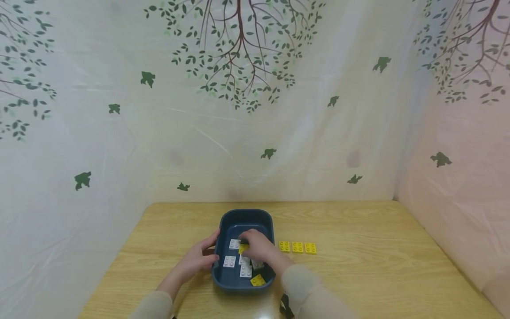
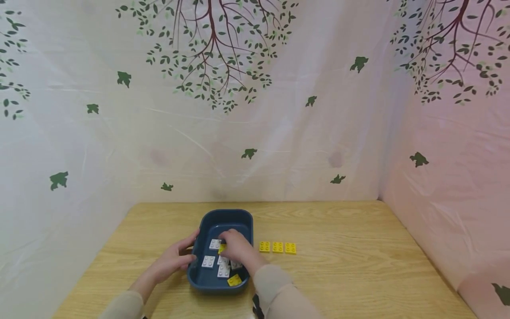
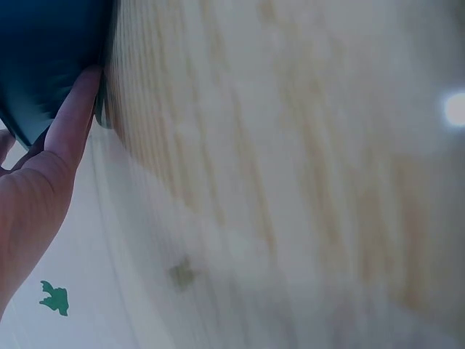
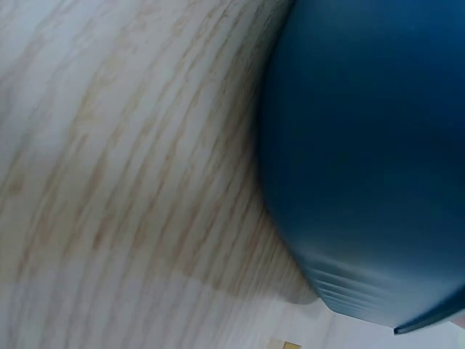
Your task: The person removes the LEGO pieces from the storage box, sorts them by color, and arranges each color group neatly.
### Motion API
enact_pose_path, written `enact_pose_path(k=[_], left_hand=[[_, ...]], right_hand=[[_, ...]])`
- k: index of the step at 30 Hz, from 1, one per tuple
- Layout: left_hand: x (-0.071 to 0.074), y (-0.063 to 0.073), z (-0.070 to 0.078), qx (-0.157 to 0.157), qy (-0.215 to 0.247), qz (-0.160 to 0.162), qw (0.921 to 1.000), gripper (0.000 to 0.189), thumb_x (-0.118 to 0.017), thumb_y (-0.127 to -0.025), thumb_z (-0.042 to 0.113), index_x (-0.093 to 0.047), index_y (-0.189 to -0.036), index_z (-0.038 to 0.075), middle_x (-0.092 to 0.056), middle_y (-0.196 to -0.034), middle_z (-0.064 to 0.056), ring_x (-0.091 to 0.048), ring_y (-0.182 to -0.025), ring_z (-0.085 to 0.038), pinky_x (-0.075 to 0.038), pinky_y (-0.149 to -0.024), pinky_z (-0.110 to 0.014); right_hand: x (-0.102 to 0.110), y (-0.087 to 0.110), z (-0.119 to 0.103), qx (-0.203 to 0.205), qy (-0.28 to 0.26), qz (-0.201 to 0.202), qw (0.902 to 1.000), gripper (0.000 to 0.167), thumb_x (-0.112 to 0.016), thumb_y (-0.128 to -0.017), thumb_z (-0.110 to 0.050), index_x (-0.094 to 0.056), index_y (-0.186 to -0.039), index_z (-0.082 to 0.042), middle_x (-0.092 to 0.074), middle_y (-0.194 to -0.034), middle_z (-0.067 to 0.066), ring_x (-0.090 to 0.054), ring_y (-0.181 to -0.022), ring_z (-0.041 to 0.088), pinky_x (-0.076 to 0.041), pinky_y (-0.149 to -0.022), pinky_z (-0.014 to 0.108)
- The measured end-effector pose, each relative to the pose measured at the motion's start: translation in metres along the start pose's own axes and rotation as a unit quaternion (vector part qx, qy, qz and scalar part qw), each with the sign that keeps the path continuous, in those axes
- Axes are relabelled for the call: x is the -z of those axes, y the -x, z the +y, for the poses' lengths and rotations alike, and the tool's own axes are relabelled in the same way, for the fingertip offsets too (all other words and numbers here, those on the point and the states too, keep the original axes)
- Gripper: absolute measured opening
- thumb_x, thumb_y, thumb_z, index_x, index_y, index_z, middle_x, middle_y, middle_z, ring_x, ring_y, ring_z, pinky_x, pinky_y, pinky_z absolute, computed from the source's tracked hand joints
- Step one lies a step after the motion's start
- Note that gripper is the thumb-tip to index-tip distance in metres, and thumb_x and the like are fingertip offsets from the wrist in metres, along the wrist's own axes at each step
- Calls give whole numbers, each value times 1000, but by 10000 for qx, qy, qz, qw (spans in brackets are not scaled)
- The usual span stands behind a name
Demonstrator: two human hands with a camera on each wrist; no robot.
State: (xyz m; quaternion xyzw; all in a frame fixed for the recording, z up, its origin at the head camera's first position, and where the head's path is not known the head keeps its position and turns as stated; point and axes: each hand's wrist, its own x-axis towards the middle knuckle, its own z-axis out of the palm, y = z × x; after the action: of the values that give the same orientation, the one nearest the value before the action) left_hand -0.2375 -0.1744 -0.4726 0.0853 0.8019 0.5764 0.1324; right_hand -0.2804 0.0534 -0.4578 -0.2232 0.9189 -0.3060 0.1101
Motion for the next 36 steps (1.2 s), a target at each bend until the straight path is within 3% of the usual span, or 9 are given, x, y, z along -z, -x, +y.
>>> enact_pose_path(k=[9,21,29,36], left_hand=[[-1,1,2,11,-50,6,10000,77,-64,-92,9,-25,-158,15,-30,-156,-25,-41,-133,-48,-50,-96,-50],[-2,3,3,25,-6,-28,10000,77,-63,-93,11,-24,-158,16,-29,-157,-25,-41,-133,-48,-51,-95,-50],[-1,5,5,148,34,8,9999,77,-64,-92,11,-25,-158,18,-28,-157,-25,-42,-133,-47,-51,-95,-49],[-1,6,5,74,33,-54,10000,77,-64,-92,11,-24,-158,15,-26,-157,-25,-41,-133,-48,-51,-95,-49]], right_hand=[[-6,-6,2,-151,-234,117,9995,36,-79,-82,-9,-69,-117,-8,-63,-111,4,-56,-98,18,-49,-98,42],[-13,-8,4,8,-362,187,9992,34,-81,-81,-15,-72,-114,-11,-65,-108,0,-57,-98,15,-49,-95,39],[-13,-6,0,36,-283,138,9995,35,-81,-82,-16,-73,-116,-13,-67,-110,-2,-58,-102,15,-48,-98,41],[-15,-7,1,81,-147,162,9997,34,-81,-82,-17,-74,-115,-15,-68,-108,-3,-58,-100,14,-48,-97,40]])
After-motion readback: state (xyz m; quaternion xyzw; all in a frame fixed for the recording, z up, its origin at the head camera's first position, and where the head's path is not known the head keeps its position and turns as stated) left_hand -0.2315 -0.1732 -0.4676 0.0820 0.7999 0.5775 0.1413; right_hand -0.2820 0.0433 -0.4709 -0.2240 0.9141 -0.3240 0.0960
